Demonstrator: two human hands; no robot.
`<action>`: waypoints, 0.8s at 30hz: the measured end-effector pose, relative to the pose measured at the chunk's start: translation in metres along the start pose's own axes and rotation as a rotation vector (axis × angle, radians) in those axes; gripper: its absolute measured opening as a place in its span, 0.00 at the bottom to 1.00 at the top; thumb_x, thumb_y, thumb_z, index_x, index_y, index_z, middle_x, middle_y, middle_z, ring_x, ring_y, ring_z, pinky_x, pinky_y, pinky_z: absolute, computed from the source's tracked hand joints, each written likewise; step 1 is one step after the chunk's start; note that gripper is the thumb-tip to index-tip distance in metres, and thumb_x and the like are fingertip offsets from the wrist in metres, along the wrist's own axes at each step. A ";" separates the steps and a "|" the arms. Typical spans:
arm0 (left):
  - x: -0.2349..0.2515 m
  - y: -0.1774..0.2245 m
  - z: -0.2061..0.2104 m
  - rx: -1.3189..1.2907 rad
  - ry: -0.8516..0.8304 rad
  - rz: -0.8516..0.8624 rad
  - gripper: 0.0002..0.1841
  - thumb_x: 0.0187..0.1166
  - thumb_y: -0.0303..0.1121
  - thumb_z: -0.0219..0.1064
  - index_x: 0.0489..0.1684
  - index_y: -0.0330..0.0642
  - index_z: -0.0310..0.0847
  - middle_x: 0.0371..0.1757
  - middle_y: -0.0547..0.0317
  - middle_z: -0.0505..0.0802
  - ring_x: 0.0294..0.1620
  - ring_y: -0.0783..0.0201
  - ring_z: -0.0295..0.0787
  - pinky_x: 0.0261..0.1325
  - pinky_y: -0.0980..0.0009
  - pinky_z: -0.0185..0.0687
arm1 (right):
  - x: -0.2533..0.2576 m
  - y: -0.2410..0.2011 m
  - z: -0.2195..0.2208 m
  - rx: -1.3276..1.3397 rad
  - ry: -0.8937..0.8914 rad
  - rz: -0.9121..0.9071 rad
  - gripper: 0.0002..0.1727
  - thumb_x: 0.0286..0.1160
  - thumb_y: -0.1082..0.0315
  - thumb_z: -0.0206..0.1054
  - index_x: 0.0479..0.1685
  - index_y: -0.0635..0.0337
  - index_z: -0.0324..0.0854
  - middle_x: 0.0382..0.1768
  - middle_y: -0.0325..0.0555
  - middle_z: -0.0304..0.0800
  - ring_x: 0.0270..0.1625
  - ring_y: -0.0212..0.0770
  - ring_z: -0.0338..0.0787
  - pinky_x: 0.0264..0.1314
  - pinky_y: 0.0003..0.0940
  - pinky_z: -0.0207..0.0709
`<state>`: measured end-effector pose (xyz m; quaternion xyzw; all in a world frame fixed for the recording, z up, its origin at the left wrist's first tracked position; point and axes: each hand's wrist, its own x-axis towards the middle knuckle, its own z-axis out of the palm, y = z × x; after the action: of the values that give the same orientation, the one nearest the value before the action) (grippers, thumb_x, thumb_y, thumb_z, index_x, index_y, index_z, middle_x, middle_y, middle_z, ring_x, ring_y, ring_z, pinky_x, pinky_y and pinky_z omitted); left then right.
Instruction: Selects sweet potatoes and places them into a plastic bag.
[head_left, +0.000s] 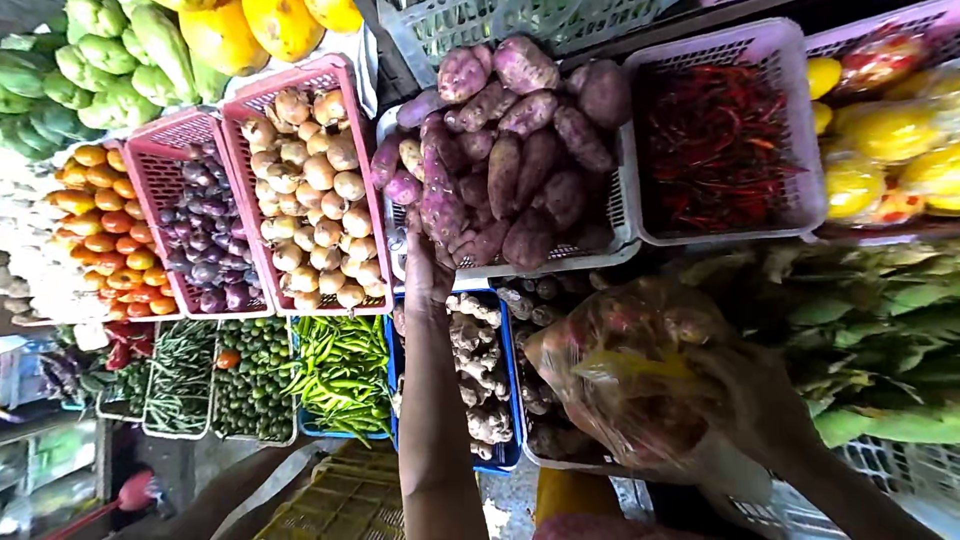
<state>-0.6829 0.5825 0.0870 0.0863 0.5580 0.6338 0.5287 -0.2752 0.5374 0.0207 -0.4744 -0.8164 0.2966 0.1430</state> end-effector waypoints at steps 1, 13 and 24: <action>0.002 -0.001 -0.001 0.021 0.028 -0.016 0.27 0.89 0.65 0.41 0.60 0.58 0.78 0.42 0.63 0.93 0.34 0.67 0.93 0.37 0.71 0.91 | 0.000 -0.001 0.000 -0.004 0.003 -0.001 0.30 0.57 0.48 0.68 0.46 0.68 0.89 0.44 0.63 0.92 0.54 0.78 0.85 0.62 0.74 0.71; 0.023 -0.050 -0.021 0.563 0.128 0.448 0.38 0.66 0.19 0.76 0.79 0.38 0.62 0.68 0.48 0.83 0.58 0.62 0.86 0.59 0.64 0.86 | -0.002 -0.003 -0.001 -0.008 0.003 0.003 0.28 0.57 0.50 0.69 0.46 0.68 0.89 0.42 0.61 0.93 0.54 0.77 0.86 0.65 0.74 0.71; 0.040 -0.048 0.004 1.098 0.143 0.299 0.41 0.67 0.31 0.82 0.83 0.31 0.66 0.75 0.31 0.81 0.77 0.42 0.78 0.80 0.49 0.72 | -0.002 -0.002 0.000 -0.009 0.022 0.001 0.29 0.60 0.46 0.66 0.46 0.66 0.90 0.41 0.58 0.93 0.55 0.74 0.86 0.67 0.70 0.70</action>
<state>-0.6695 0.6070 0.0311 0.3832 0.8215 0.3229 0.2720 -0.2757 0.5353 0.0220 -0.4788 -0.8158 0.2878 0.1496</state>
